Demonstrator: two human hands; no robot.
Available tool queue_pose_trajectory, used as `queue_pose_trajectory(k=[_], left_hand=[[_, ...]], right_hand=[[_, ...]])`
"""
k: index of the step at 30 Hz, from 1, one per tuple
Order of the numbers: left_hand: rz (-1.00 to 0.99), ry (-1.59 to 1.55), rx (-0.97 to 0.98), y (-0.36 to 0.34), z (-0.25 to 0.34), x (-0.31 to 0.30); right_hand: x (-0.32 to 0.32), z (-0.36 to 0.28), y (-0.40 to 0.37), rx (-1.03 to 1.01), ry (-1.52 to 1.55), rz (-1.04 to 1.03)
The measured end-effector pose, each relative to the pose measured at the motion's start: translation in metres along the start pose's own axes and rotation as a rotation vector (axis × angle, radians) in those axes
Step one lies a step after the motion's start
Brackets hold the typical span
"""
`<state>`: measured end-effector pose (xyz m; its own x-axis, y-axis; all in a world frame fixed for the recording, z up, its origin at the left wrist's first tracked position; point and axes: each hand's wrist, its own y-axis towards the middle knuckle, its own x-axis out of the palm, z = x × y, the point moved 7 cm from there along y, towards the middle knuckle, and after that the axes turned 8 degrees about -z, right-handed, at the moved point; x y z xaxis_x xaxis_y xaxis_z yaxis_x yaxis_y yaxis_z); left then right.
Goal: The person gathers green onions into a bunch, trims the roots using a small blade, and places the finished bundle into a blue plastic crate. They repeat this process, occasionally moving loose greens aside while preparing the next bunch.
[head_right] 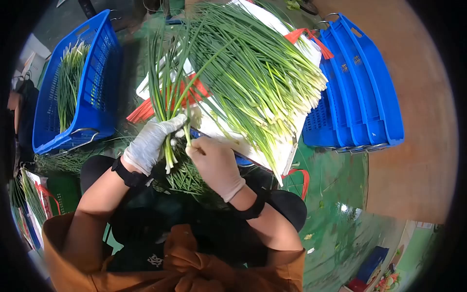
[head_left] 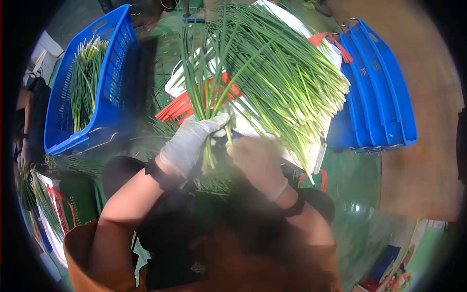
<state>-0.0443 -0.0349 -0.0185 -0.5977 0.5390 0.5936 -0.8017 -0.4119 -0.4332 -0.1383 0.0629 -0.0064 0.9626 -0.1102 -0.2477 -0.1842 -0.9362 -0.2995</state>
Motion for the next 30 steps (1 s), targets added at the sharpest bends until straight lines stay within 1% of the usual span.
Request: queue_pose_trajectory(k=[1,2,3,5,6,7,9,10,11,13,14,15,17,18,19,21,22,23,24,25,27,28,30], left_hand=[[0.069,0.061,-0.041,0.001,-0.004,-0.011],[0.062,0.010,-0.067,-0.005,-0.003,-0.008],[0.061,0.011,-0.073,-0.006,-0.008,-0.009],[0.008,0.091,-0.079,-0.003,-0.019,-0.008],[0.008,0.077,-0.097,-0.004,-0.020,-0.007],[0.009,0.063,-0.114,-0.006,-0.021,-0.006],[-0.035,0.082,-0.012,-0.011,-0.003,0.003],[0.032,0.116,0.068,-0.008,0.007,-0.005],[0.096,0.110,0.036,-0.013,0.019,-0.009],[0.110,0.130,0.201,-0.003,0.048,-0.038],[0.191,0.054,0.274,-0.003,0.063,-0.054],[0.269,-0.021,0.346,-0.005,0.077,-0.067],[0.401,-0.091,0.420,-0.014,0.099,-0.080],[0.383,-0.089,0.399,-0.016,0.104,-0.081],[0.364,-0.145,0.439,-0.020,0.102,-0.073],[0.334,-0.126,0.438,-0.020,0.096,-0.045],[0.178,-0.160,0.425,-0.003,0.086,-0.060],[0.223,-0.119,0.363,-0.004,0.077,-0.049],[0.209,-0.114,0.343,-0.003,0.069,-0.039],[0.198,-0.112,0.325,-0.003,0.061,-0.033],[0.087,-0.212,0.240,-0.001,0.041,-0.022],[0.089,-0.212,0.190,0.001,0.031,-0.020],[0.074,-0.202,0.088,0.003,0.011,-0.018]], right_hand=[[0.001,0.000,-0.001,-0.126,-0.117,0.055],[0.002,-0.008,-0.004,-0.252,-0.234,0.108],[0.000,-0.007,-0.003,-0.248,-0.232,0.111],[0.001,0.012,0.003,0.047,0.245,0.007],[0.001,0.011,0.001,0.064,0.314,0.009],[0.001,0.013,0.001,0.066,0.312,0.011],[0.000,0.002,0.000,-0.116,0.168,0.045],[0.002,0.001,-0.002,-0.048,0.090,-0.052],[-0.002,0.002,-0.003,-0.049,0.090,-0.053],[0.016,-0.010,-0.014,-0.291,-0.362,-0.342],[0.022,-0.007,-0.022,-0.307,-0.347,-0.546],[0.019,-0.006,-0.024,-0.309,-0.349,-0.548],[0.019,-0.001,-0.031,-0.302,-0.416,-0.616],[-0.007,-0.006,-0.020,-0.388,-0.671,-0.246],[-0.034,-0.014,-0.013,-0.457,-0.908,0.139],[-0.068,-0.013,0.004,-0.282,-1.271,0.452],[-0.074,-0.002,0.012,-0.276,-1.271,0.460],[-0.077,0.011,0.019,-0.327,-1.304,0.487],[-0.076,0.012,0.021,-0.379,-1.337,0.512],[-0.077,0.015,0.020,-0.379,-1.339,0.511],[-0.073,0.007,0.021,-0.369,-1.328,0.450],[-0.071,-0.001,0.017,-0.373,-1.325,0.445],[-0.084,0.009,0.016,-0.060,-0.345,0.205]])
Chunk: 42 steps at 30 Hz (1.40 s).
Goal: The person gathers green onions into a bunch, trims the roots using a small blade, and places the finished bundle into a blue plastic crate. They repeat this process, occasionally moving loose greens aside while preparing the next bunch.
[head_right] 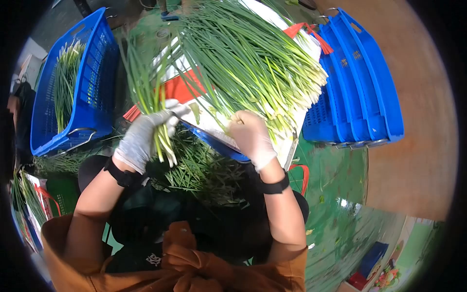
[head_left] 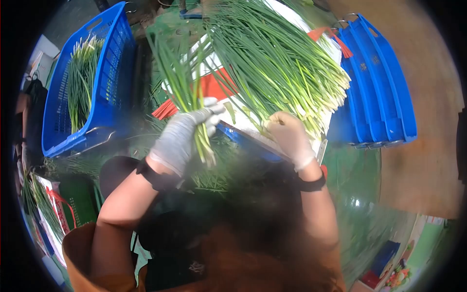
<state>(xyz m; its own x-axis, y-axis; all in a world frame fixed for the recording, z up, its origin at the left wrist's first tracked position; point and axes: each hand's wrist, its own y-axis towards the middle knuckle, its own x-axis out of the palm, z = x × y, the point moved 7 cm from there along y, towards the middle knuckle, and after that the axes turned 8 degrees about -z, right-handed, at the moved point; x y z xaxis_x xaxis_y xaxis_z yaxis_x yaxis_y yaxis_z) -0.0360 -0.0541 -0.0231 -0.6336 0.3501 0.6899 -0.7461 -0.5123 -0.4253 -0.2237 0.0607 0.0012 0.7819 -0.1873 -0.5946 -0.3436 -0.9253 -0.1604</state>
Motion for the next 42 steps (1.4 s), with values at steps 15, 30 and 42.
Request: queue_pose_trajectory(k=[15,30,42], left_hand=[[0.076,0.395,0.192,-0.011,0.061,-0.001],[-0.185,-0.128,-0.103,-0.004,0.005,0.016],[-0.108,0.207,-0.052,-0.006,-0.028,0.023]], right_hand=[[0.061,-0.037,-0.049,-0.219,0.195,-0.475],[0.004,-0.022,-0.008,-0.073,0.135,-0.164],[0.062,-0.035,-0.028,0.116,0.350,-0.303]])
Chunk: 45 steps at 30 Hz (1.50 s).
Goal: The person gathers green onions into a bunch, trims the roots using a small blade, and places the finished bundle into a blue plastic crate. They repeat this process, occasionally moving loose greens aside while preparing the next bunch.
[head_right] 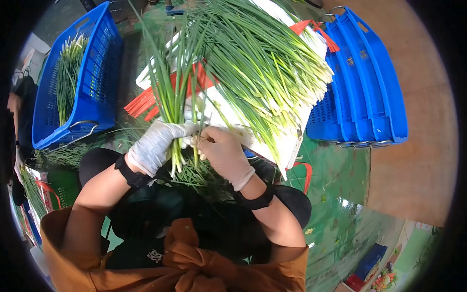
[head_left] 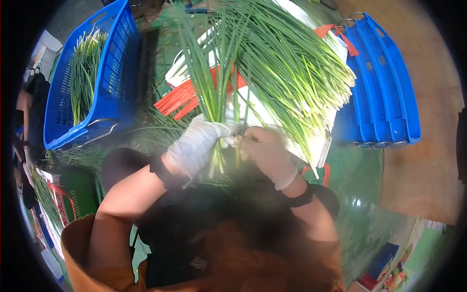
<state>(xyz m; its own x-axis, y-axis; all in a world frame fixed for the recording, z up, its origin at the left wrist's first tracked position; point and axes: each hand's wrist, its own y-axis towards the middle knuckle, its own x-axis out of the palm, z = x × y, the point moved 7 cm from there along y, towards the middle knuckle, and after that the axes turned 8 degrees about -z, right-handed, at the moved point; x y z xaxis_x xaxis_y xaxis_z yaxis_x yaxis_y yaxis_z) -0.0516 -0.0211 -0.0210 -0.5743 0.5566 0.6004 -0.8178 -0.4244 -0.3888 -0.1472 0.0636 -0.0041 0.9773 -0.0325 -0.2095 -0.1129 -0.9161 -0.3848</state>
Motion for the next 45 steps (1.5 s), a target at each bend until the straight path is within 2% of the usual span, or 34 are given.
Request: queue_pose_trajectory(k=[1,2,3,4,5,7,9,10,11,13,14,15,17,18,19,21,22,23,25,27,29,31,33,34,36,37,39,40,41,43,44,45], left_hand=[[0.069,0.040,0.065,0.003,0.003,-0.010],[0.120,0.115,0.035,0.002,0.018,-0.015],[0.152,0.005,0.030,0.001,0.028,-0.030],[0.239,0.119,0.123,-0.006,0.057,-0.031],[0.358,0.120,0.335,-0.010,0.079,-0.035],[0.419,0.073,0.272,-0.017,0.104,-0.055],[0.359,-0.078,0.408,-0.010,0.109,-0.079],[0.362,-0.160,0.377,-0.006,0.103,-0.077],[0.322,-0.086,0.304,-0.005,0.096,-0.071],[0.013,-0.252,0.261,0.010,0.072,-0.052],[0.013,-0.316,0.200,0.007,0.059,-0.036],[0.018,-0.384,0.146,0.003,0.046,-0.018],[-0.031,-0.226,-0.009,0.004,0.022,-0.010],[-0.022,-0.174,-0.021,0.006,0.015,-0.007],[0.103,-0.133,-0.118,0.004,0.000,-0.016],[0.063,-0.128,-0.120,0.003,-0.003,-0.012],[0.090,-0.132,-0.083,0.007,-0.003,-0.017],[0.085,-0.132,-0.086,0.007,-0.002,-0.017],[0.081,-0.104,-0.069,0.005,0.003,-0.020],[0.066,-0.138,-0.067,0.004,0.003,-0.015],[0.087,-0.190,-0.040,0.000,0.007,-0.013],[0.061,-0.190,-0.022,0.001,0.008,-0.015],[-0.050,-0.186,-0.030,-0.001,0.013,-0.002],[-0.019,-0.136,-0.034,-0.006,0.016,-0.002],[0.051,-0.042,-0.017,-0.006,0.019,-0.004],[0.119,0.055,-0.006,-0.006,0.021,-0.007],[0.167,0.046,0.115,-0.003,0.036,-0.007],[0.173,-0.027,0.123,-0.003,0.044,-0.008],[0.181,-0.099,0.134,-0.003,0.052,-0.012],[0.123,-0.026,0.120,-0.003,0.055,-0.017],[0.083,-0.038,0.062,-0.002,0.044,-0.017],[0.039,-0.053,0.004,-0.003,0.033,-0.015]], right_hand=[[-0.001,0.004,-0.002,0.003,-0.003,0.002],[0.000,-0.002,-0.005,-0.117,-0.176,-0.005],[0.001,-0.010,-0.009,-0.238,-0.350,-0.013],[0.011,-0.012,-0.017,-0.341,-0.484,-0.229],[0.003,-0.009,-0.018,-0.343,-0.488,-0.232],[-0.007,-0.014,-0.029,-0.648,-0.882,-0.088],[-0.073,-0.006,-0.006,-0.165,-1.221,0.490],[-0.086,-0.012,-0.005,-0.175,-1.295,0.618],[-0.095,-0.019,-0.008,-0.186,-1.368,0.752],[-0.101,-0.012,-0.006,-0.119,-1.390,0.710],[-0.101,-0.009,0.000,-0.061,-1.412,0.657],[-0.094,-0.018,-0.002,-0.075,-1.414,0.650],[-0.060,-0.035,-0.011,-0.125,-1.299,0.513],[-0.041,-0.037,-0.019,-0.365,-1.152,0.528],[-0.025,-0.037,-0.029,-0.591,-0.986,0.537],[-0.011,-0.025,-0.022,-0.443,-0.578,0.388],[-0.008,-0.015,-0.017,-0.254,-0.381,0.272],[-0.009,-0.025,-0.018,-0.251,-0.382,0.277],[-0.002,0.001,-0.013,0.205,0.277,0.059],[-0.001,0.006,-0.012,0.199,0.267,0.006],[0.009,0.000,-0.011,0.101,0.257,-0.107],[0.013,0.002,-0.012,0.055,0.184,-0.098],[0.016,0.006,-0.012,0.061,0.164,-0.091],[0.019,0.012,-0.011,0.060,0.161,-0.092],[0.018,-0.003,-0.012,-0.314,-0.269,0.027],[0.014,-0.001,-0.010,-0.313,-0.271,0.025],[0.050,0.001,-0.018,-0.514,-0.746,-0.531],[0.068,0.014,-0.026,-0.551,-0.724,-0.713],[0.062,0.013,-0.030,-0.374,-0.505,-0.595],[0.036,0.000,-0.021,-0.332,-0.730,-0.129],[0.013,-0.009,-0.021,-0.229,-0.415,0.004],[0.002,-0.020,-0.015,-0.363,-0.477,0.061]])
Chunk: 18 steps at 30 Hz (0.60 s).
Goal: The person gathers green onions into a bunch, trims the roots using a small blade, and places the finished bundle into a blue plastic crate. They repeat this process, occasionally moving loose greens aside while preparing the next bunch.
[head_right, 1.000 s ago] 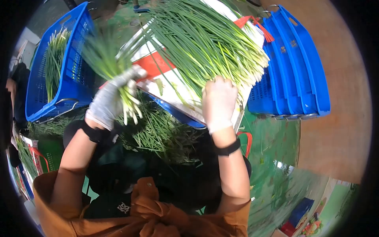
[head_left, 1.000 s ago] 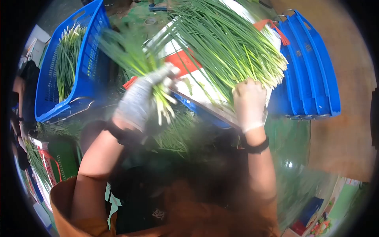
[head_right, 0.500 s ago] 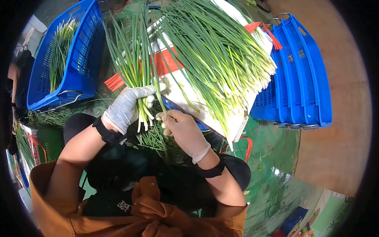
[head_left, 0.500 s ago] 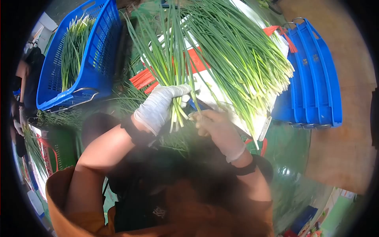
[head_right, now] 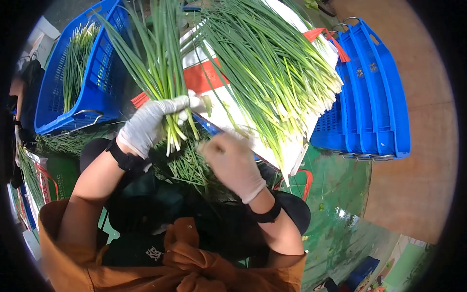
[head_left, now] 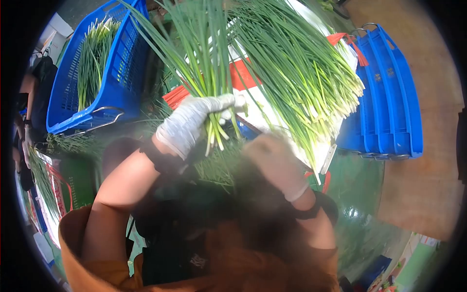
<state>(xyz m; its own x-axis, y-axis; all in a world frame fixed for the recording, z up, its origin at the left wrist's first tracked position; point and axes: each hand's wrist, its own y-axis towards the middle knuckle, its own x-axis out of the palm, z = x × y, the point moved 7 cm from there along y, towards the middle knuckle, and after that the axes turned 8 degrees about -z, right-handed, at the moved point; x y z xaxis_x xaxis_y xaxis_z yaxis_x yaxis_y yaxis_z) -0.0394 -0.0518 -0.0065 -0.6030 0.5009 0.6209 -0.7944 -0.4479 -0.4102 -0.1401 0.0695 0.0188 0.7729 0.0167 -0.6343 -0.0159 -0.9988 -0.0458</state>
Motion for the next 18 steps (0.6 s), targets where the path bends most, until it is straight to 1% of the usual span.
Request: queue_pose_trajectory(k=[1,2,3,4,5,6,8,9,10,11,12,13,15,16,17,18], left_hand=[[-0.037,0.003,-0.088,-0.003,-0.010,0.003],[-0.088,0.000,-0.111,-0.004,-0.017,0.008],[-0.096,0.003,-0.125,-0.007,-0.022,0.013],[-0.105,0.009,-0.141,-0.009,-0.026,0.016],[-0.135,0.035,-0.116,-0.006,-0.029,0.018],[-0.143,0.038,-0.121,-0.004,-0.030,0.019],[-0.022,0.069,0.001,-0.001,-0.016,0.012],[0.062,-0.022,0.029,0.000,-0.005,0.000],[0.145,-0.111,0.065,0.000,0.007,-0.012],[0.278,0.088,0.220,0.000,0.038,-0.031],[0.306,0.033,0.307,-0.003,0.058,-0.047],[0.329,-0.019,0.395,-0.006,0.077,-0.062],[0.340,-0.081,0.553,-0.008,0.107,-0.086],[0.335,-0.095,0.616,-0.010,0.111,-0.091],[0.270,-0.108,0.601,-0.010,0.108,-0.076],[0.273,-0.175,0.554,-0.007,0.096,-0.056]], right_hand=[[-0.010,0.010,0.003,0.166,0.155,0.093],[-0.017,0.010,0.005,0.332,0.308,0.190],[-0.014,0.009,0.007,0.339,0.303,0.195],[-0.005,0.011,0.010,0.335,0.445,0.156],[0.003,0.012,0.011,0.328,0.588,0.120],[0.004,0.015,0.010,0.332,0.588,0.130],[0.002,0.020,0.008,0.305,0.493,0.183],[-0.001,0.024,0.006,0.278,0.393,0.172],[-0.007,0.030,0.000,0.278,0.390,0.171],[0.007,0.027,-0.002,0.217,0.282,-0.187],[0.021,0.024,-0.011,0.150,0.165,-0.541],[0.015,0.026,-0.011,0.148,0.160,-0.541],[-0.030,0.027,-0.005,0.092,-0.033,-0.045],[-0.050,0.058,-0.006,0.163,-0.282,0.232],[-0.078,0.045,0.003,0.237,-0.587,0.351],[-0.086,0.051,0.007,0.196,-0.770,0.427]])
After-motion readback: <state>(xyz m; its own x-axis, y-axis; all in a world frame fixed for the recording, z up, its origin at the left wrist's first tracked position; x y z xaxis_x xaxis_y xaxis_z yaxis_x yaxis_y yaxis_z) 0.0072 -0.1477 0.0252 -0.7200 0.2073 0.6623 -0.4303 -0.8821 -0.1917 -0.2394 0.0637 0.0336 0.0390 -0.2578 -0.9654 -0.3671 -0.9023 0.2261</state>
